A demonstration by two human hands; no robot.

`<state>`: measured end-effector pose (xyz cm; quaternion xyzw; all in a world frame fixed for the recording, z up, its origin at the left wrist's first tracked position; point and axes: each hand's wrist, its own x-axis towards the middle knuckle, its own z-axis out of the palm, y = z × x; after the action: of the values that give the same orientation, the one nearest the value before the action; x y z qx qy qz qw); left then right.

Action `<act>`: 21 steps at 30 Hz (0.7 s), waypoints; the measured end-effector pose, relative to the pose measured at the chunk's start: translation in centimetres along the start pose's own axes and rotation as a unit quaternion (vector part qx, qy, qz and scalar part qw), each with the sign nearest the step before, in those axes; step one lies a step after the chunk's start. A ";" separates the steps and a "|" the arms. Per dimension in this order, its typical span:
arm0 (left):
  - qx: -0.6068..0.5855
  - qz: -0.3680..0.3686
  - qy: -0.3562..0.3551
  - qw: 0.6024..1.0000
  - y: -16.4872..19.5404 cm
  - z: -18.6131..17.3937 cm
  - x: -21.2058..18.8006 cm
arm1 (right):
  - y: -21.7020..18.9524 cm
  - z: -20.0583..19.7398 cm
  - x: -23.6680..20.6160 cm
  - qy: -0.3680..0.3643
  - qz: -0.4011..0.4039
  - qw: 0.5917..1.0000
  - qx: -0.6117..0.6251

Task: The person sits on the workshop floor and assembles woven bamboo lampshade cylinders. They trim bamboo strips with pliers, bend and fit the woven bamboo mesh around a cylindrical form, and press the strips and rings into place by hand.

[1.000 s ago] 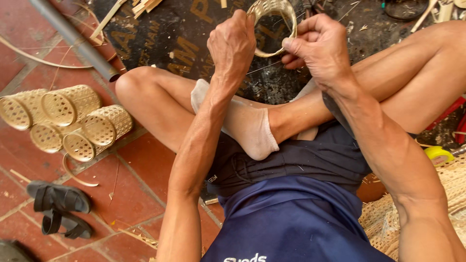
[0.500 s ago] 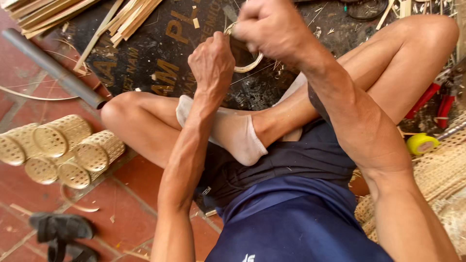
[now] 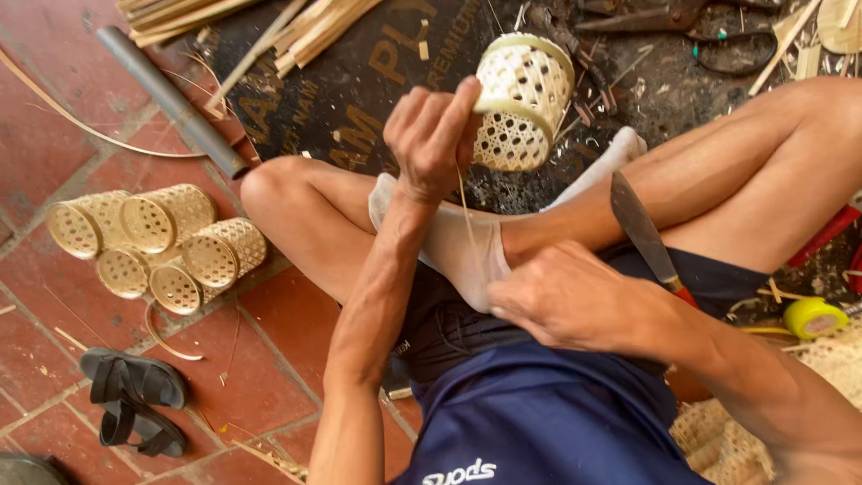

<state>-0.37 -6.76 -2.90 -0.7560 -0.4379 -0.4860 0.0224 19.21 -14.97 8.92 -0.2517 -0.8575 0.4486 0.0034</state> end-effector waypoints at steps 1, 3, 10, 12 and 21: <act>-0.013 0.014 0.007 1.000 0.4 -0.7 0.5 | -0.1 -0.7 -0.7 -0.034 0.029 0.998 -0.034; -0.021 0.034 0.006 0.999 1.4 -1.7 1.2 | -0.3 -2.8 -2.3 0.065 0.017 0.998 -0.014; 0.027 0.082 -0.138 0.987 3.9 -1.3 2.3 | 2.3 -5.9 -0.3 0.303 0.030 0.843 -0.443; 0.034 0.073 -0.174 0.981 4.5 -1.3 2.5 | 3.5 -5.6 0.0 0.281 0.014 0.838 -0.468; 0.058 -0.098 -0.264 0.958 3.8 -0.9 0.7 | 13.6 -4.1 -2.3 0.305 0.098 0.828 -0.460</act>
<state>1.66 -9.12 -0.41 -0.8084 -0.5271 -0.2431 -0.0980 28.05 -6.40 1.43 -0.4310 -0.8909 -0.0990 0.1041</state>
